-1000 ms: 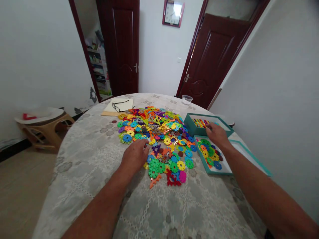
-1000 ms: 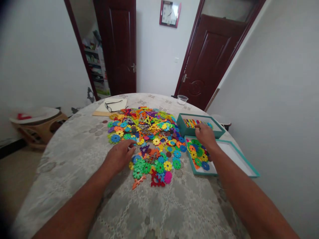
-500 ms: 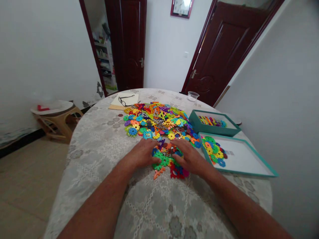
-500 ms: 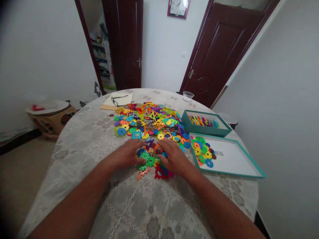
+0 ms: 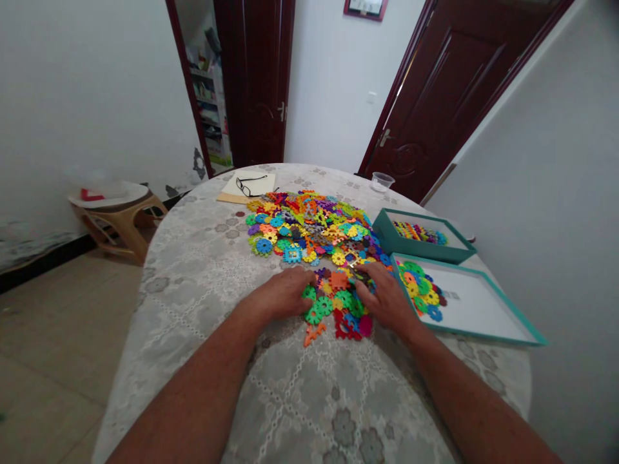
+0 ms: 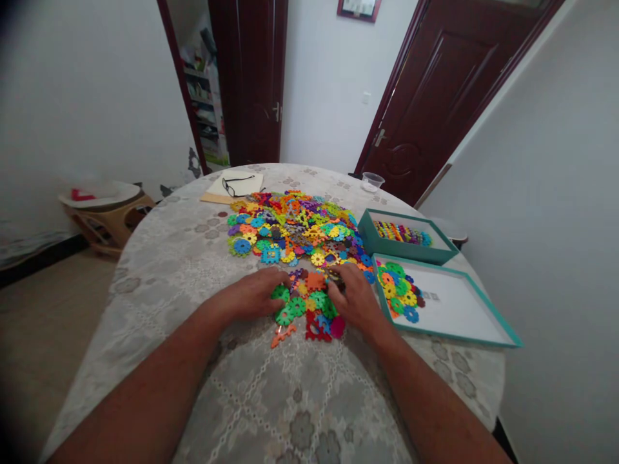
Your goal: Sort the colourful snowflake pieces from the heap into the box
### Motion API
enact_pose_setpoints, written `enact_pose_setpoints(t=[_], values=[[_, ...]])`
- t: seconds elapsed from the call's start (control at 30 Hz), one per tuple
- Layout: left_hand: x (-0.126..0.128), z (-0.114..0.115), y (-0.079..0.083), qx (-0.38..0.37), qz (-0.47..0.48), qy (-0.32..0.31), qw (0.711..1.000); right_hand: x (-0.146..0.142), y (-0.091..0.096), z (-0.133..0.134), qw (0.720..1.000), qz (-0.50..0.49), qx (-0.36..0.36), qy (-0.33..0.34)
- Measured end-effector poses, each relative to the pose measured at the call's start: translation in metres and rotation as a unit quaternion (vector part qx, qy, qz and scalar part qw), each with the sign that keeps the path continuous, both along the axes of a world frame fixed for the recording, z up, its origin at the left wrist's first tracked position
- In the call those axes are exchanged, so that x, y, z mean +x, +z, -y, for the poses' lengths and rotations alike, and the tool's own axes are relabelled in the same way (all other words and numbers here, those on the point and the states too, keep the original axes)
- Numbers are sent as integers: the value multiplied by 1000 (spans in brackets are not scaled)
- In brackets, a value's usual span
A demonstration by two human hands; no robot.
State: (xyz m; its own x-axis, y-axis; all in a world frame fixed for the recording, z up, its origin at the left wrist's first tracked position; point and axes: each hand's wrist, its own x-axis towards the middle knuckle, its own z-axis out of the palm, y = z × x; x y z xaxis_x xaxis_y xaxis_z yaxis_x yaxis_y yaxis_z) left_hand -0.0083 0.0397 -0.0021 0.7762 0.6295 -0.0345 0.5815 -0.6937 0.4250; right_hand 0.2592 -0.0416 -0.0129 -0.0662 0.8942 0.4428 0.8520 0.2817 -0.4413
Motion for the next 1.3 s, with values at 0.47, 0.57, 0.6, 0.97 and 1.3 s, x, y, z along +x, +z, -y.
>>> enact_pose_setpoints(t=[0.47, 0.57, 0.6, 0.97, 1.3], values=[[21, -2, -11, 71, 0, 138, 988, -49, 23, 64, 958, 144, -246, 34], [25, -2, -12, 80, -21, 139, 987, -53, 18, 64, 950, 169, -262, 32], [25, -3, -12, 77, -18, 143, 987, -54, 18, 64, 950, 168, -260, 34], [21, -8, -14, 56, 140, 115, 982, -51, 13, 54, 977, 10, -197, 81], [39, 20, 4, -61, 261, 42, 962, -33, 10, 38, 973, -215, -85, 28]])
